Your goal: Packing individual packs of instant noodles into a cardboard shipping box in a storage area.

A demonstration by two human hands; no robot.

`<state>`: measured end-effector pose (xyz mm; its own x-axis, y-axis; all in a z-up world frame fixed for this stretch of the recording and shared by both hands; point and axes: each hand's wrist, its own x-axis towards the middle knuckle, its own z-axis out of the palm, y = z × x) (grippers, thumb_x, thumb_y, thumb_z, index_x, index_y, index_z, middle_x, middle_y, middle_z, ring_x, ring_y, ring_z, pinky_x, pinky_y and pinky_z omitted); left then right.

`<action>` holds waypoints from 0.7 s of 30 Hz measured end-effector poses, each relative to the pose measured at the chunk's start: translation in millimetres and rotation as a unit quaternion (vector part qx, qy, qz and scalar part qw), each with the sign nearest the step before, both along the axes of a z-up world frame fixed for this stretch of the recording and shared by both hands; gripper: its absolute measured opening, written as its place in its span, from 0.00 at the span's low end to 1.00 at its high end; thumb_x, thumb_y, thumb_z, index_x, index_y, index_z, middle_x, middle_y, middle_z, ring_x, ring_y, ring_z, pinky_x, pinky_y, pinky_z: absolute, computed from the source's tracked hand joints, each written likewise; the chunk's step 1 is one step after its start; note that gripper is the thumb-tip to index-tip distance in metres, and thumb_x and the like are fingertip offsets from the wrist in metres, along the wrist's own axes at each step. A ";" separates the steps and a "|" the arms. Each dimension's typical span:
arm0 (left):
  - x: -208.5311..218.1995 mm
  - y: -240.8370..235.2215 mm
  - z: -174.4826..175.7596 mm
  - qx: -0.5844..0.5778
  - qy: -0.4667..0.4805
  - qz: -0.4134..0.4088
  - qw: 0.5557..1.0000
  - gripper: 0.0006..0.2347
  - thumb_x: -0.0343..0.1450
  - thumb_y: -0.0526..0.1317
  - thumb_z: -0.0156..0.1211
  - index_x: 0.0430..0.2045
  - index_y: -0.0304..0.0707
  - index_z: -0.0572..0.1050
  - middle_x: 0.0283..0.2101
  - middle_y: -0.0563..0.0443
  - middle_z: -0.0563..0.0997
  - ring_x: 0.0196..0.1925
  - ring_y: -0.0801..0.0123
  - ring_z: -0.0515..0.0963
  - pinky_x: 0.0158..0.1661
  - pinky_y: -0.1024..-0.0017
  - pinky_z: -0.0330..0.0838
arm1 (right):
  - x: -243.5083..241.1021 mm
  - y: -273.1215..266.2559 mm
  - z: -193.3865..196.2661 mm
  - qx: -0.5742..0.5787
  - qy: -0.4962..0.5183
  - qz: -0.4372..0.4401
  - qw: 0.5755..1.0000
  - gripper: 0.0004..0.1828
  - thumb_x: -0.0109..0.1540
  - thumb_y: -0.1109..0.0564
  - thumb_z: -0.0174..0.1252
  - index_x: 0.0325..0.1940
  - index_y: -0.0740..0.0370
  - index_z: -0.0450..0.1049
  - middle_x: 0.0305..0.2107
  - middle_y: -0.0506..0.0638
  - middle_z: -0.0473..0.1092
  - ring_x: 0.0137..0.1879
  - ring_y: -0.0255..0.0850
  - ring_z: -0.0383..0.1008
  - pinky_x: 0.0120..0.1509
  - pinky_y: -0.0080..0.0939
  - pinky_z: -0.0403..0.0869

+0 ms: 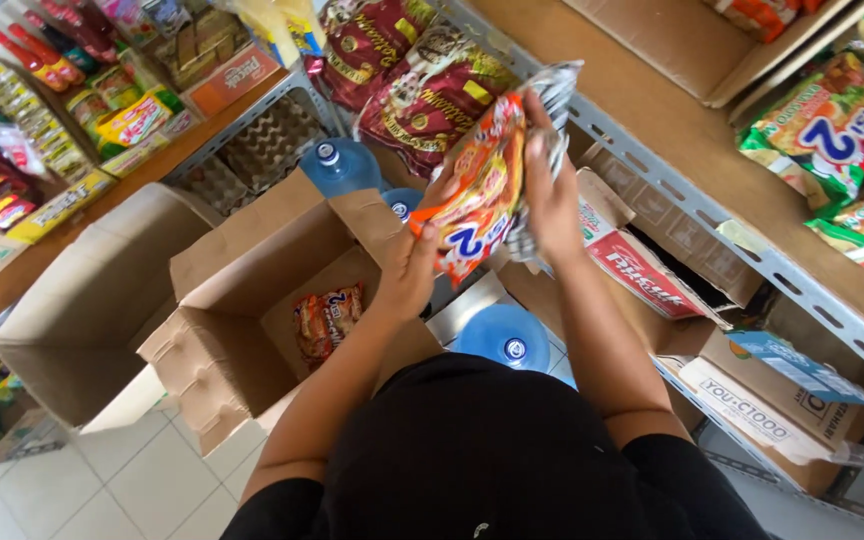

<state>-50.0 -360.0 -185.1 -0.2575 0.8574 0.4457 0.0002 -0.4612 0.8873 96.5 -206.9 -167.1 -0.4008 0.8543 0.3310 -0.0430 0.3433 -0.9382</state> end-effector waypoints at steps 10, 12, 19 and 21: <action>-45.7 4.1 -19.3 -0.209 -0.193 0.040 0.958 0.28 0.80 0.55 0.46 0.69 0.30 0.62 0.64 0.40 0.73 0.65 0.61 0.73 0.63 0.63 0.68 | 27.9 -26.6 35.3 -0.074 -0.069 0.107 0.989 0.37 0.56 0.53 0.75 0.65 0.67 0.71 0.54 0.58 0.77 0.59 0.47 0.76 0.69 0.49 0.75; -34.3 3.3 -22.7 -0.213 -0.279 0.006 0.936 0.27 0.79 0.56 0.47 0.68 0.36 0.61 0.65 0.41 0.72 0.64 0.59 0.74 0.59 0.57 0.71 | 13.9 -51.0 15.4 0.074 -0.068 0.056 0.993 0.35 0.57 0.54 0.76 0.64 0.67 0.69 0.54 0.59 0.75 0.58 0.48 0.77 0.66 0.47 0.75; -59.4 -25.9 -88.8 -0.118 -0.520 -0.149 0.833 0.23 0.82 0.50 0.54 0.69 0.33 0.66 0.66 0.37 0.68 0.62 0.54 0.76 0.62 0.56 0.73 | 2.0 -77.6 -18.3 0.217 -0.120 0.041 0.968 0.15 0.69 0.58 0.59 0.59 0.63 0.73 0.45 0.56 0.75 0.48 0.48 0.78 0.53 0.45 0.76; -53.5 -41.0 -91.3 -0.035 -0.353 -0.098 0.930 0.22 0.80 0.47 0.60 0.65 0.37 0.65 0.66 0.39 0.69 0.63 0.54 0.77 0.62 0.55 0.75 | -9.1 -59.7 -15.9 0.121 -0.081 0.058 0.988 0.15 0.71 0.58 0.55 0.62 0.64 0.72 0.49 0.56 0.74 0.52 0.46 0.76 0.58 0.44 0.74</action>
<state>-103.4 -401.0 -276.3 -0.3005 0.9391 0.1667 -0.6717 -0.3324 0.6620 87.4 -266.6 -183.0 -0.5557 0.7038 0.4426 0.0494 0.5594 -0.8275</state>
